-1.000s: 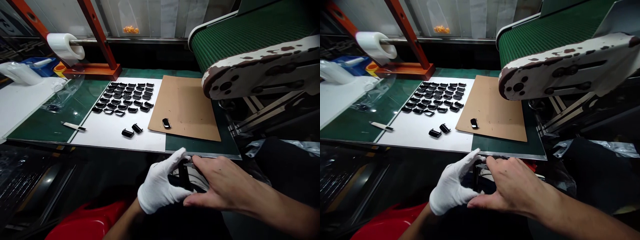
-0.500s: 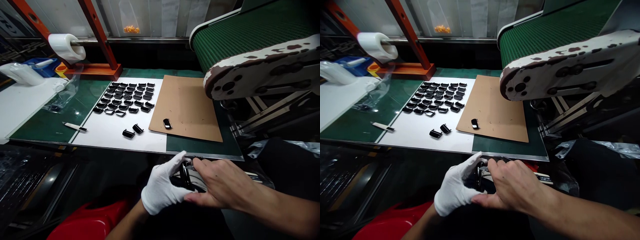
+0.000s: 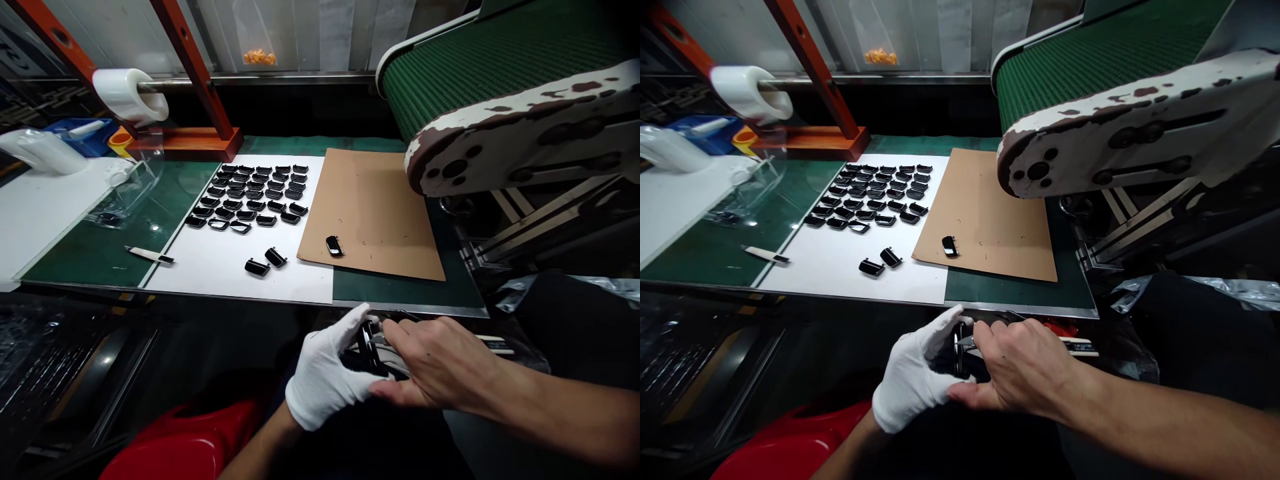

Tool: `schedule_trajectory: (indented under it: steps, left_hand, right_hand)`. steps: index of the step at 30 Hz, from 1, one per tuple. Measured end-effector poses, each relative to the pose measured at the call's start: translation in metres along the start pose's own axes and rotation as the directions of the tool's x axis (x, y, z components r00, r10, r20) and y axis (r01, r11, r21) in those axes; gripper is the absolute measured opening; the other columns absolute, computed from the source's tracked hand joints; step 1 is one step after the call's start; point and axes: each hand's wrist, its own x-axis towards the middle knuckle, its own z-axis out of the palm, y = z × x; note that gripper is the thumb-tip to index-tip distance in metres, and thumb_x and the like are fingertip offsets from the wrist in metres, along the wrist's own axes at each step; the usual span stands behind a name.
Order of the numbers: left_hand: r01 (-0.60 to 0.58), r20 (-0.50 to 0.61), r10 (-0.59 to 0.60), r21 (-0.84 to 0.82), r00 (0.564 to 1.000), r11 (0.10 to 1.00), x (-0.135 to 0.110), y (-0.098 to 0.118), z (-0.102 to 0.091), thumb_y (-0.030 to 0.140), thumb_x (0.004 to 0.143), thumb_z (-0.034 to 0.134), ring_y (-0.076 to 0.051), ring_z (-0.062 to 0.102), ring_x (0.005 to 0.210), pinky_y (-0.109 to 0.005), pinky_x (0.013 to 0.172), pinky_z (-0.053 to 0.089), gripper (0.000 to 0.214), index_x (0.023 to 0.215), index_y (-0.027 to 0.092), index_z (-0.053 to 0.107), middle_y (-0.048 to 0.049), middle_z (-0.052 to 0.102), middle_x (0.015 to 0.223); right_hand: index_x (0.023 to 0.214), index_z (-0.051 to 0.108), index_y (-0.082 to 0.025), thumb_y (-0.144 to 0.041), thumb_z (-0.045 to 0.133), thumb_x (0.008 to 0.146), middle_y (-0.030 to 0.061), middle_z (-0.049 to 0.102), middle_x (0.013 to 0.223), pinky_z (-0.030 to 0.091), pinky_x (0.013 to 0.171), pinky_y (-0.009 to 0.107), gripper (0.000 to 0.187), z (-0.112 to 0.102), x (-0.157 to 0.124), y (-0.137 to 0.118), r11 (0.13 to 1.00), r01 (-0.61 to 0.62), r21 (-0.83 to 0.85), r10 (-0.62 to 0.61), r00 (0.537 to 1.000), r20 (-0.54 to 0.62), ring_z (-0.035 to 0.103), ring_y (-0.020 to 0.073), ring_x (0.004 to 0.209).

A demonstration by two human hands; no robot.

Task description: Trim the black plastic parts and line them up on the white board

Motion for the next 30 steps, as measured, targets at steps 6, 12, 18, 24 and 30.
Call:
schedule_trajectory:
  steps: [6, 12, 18, 24, 30]
  left_hand:
    - [-0.014, -0.021, 0.015, 0.055, 1.0, 0.998, 0.003, 0.003, -0.004, 0.031, 0.058, 0.084, -0.027, 0.063, 0.105, -0.034, 0.097, 0.051, 0.084, 0.132, 0.014, 0.049, -0.0102, 0.066, 0.116]
    - [-0.102, -0.03, 0.105, 0.087, 0.994, 0.991, 0.007, 0.016, -0.009, 0.032, 0.059, 0.083, -0.027, 0.064, 0.103, -0.035, 0.095, 0.052, 0.085, 0.134, 0.017, 0.046, -0.0091, 0.066, 0.117]
    - [-0.115, -0.001, 0.116, 0.111, 0.993, 0.987, 0.007, 0.02, -0.011, 0.028, 0.056, 0.084, -0.027, 0.063, 0.106, -0.031, 0.094, 0.052, 0.084, 0.132, 0.018, 0.049, -0.0074, 0.065, 0.119]
    - [-0.119, 0.004, 0.119, 0.079, 0.993, 0.99, 0.007, 0.021, -0.01, 0.028, 0.057, 0.084, -0.026, 0.064, 0.104, -0.028, 0.094, 0.052, 0.084, 0.132, 0.017, 0.05, -0.007, 0.066, 0.117]
    - [-0.111, -0.002, 0.112, 0.121, 0.994, 0.986, 0.006, 0.02, -0.011, 0.031, 0.057, 0.084, -0.028, 0.064, 0.105, -0.032, 0.093, 0.053, 0.082, 0.131, 0.016, 0.051, -0.0083, 0.066, 0.118]
  right_hand:
    - [0.074, 0.052, -0.017, -0.074, 0.015, 0.082, 0.0044, 0.06, 0.057, 0.014, 0.042, 0.03, 0.069, -0.001, 0.002, 0.0, 1.0, 0.024, 0.014, -0.022, 0.991, -0.129, 0.061, 0.0221, 0.046]
    - [0.072, 0.049, -0.018, -0.082, 0.02, 0.074, 0.0037, 0.059, 0.057, 0.021, 0.043, 0.028, 0.07, -0.017, 0.007, 0.001, 0.995, 0.003, 0.095, 0.018, 0.974, -0.227, 0.06, 0.0214, 0.048]
    - [0.073, 0.049, -0.018, -0.085, 0.015, 0.071, 0.0048, 0.059, 0.06, 0.024, 0.043, 0.029, 0.075, -0.021, 0.008, 0.001, 0.994, -0.003, 0.113, 0.021, 0.986, -0.163, 0.058, 0.0214, 0.046]
    - [0.079, 0.052, -0.017, -0.085, 0.012, 0.07, 0.0068, 0.061, 0.066, 0.029, 0.046, 0.031, 0.079, -0.02, 0.006, 0.001, 0.99, -0.014, 0.142, 0.023, 0.998, -0.058, 0.061, 0.0244, 0.055]
    - [0.076, 0.054, -0.016, -0.083, 0.011, 0.073, 0.0073, 0.061, 0.063, 0.026, 0.045, 0.029, 0.079, -0.016, 0.006, 0.002, 0.996, 0.02, 0.085, -0.009, 0.992, -0.123, 0.061, 0.0217, 0.053]
